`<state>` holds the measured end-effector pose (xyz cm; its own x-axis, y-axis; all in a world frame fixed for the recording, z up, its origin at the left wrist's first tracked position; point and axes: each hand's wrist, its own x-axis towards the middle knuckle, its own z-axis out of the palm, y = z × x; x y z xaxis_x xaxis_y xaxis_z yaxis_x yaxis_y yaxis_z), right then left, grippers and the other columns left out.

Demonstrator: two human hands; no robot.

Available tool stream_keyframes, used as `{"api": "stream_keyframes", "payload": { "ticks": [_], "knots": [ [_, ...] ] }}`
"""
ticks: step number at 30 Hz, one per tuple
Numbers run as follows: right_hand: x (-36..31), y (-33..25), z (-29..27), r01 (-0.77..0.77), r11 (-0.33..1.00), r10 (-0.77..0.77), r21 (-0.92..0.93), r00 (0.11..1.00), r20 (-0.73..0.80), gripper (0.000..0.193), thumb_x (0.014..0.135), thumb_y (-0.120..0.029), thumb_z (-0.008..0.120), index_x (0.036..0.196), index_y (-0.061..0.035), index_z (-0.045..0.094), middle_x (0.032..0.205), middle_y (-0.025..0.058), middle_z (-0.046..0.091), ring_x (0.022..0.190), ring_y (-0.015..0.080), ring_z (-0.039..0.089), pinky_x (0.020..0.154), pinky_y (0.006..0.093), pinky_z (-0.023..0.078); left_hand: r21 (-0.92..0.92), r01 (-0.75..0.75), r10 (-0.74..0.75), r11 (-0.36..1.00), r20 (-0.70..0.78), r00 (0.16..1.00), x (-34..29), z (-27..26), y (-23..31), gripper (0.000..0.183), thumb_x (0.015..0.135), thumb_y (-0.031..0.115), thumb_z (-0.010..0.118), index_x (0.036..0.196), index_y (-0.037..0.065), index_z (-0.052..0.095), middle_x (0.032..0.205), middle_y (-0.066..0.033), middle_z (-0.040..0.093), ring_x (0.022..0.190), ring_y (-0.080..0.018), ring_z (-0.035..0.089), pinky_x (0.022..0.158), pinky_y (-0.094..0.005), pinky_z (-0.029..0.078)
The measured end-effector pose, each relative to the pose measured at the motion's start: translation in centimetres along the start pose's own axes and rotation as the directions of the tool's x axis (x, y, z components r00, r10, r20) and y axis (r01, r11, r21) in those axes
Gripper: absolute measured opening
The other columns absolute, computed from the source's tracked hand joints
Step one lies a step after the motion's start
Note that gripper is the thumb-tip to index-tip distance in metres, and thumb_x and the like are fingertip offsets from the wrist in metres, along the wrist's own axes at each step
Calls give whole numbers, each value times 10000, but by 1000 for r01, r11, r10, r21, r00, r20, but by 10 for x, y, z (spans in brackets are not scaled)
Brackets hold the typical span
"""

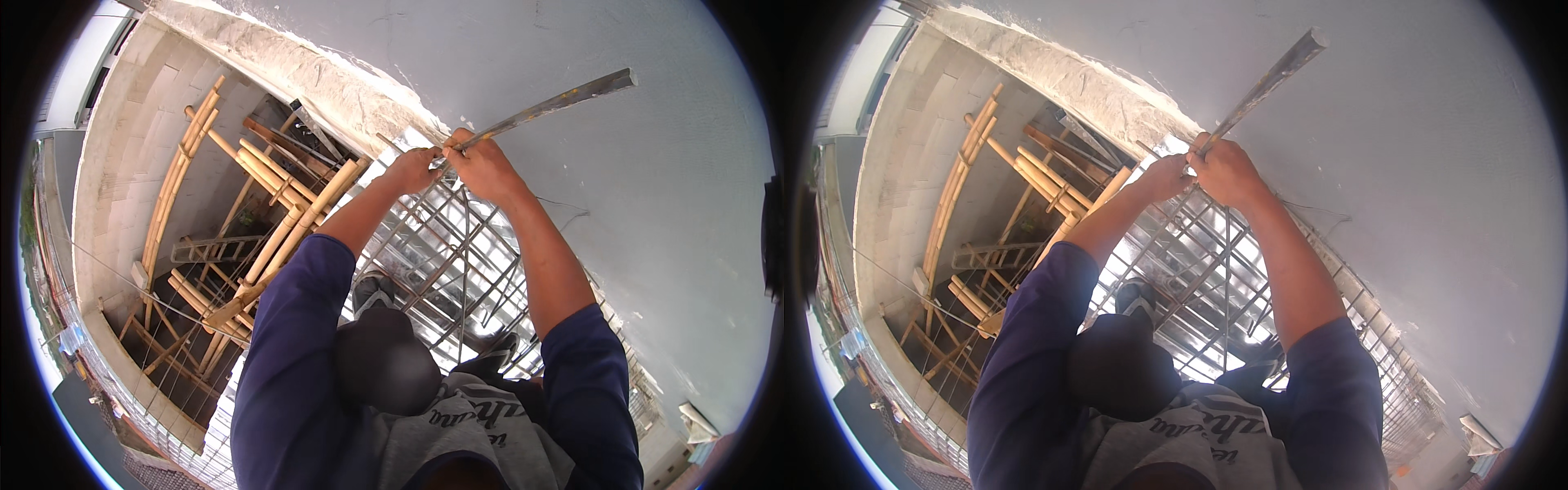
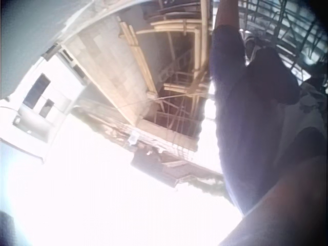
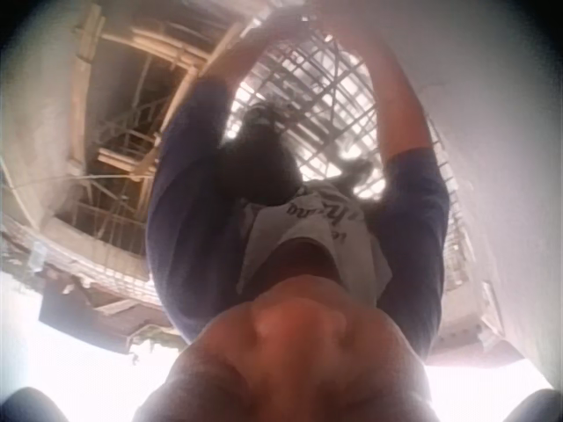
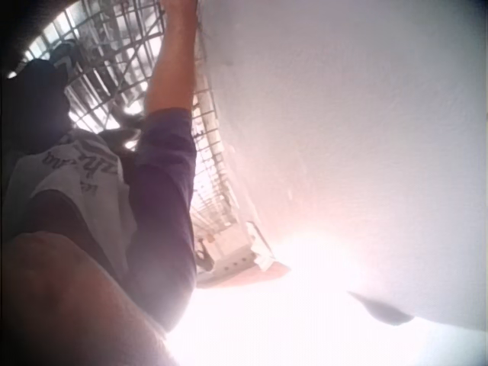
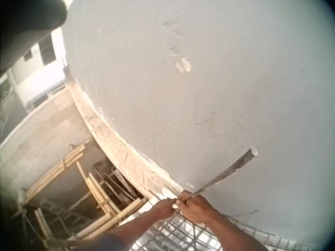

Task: The person ties metal rebar rods together using wire and a manual twisting tool on a construction site. They repeatedly position the rods, wrap wire around intersections, and twist the wire to secure the rebar grid.

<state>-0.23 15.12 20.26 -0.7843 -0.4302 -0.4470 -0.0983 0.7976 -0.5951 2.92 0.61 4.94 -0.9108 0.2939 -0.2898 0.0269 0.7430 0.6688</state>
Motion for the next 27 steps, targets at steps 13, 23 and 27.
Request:
{"api": "stream_keyframes", "payload": {
  "ticks": [13,23,27],
  "knots": [
    [9,4,-2,4,1000,-4,-2,1000,3,273,917,-252,502,1024,-26,613,960,180,649,940,354,608,823,442,470,-13,-33,34,999,110,993,28,18,-27,295,915,292,521,978,24,629,930,-219,652,927,-382,614,808,-448,485],
    [-1,12,3,-47,998,48,-28,999,25,258,913,-247,515,1024,-42,627,930,178,658,923,344,619,815,443,473,-34,35,-35,999,8,999,10,14,3,317,877,315,588,998,22,601,926,-202,650,906,-378,613,796,-449,485],
    [-1,21,7,-5,999,4,-34,1000,-30,233,910,-246,527,986,-46,618,851,172,649,851,346,615,766,432,469,-86,95,-107,992,-154,982,-10,34,-12,296,846,256,613,1051,51,552,1009,-167,645,956,-357,609,797,-445,482]
  ]
}}
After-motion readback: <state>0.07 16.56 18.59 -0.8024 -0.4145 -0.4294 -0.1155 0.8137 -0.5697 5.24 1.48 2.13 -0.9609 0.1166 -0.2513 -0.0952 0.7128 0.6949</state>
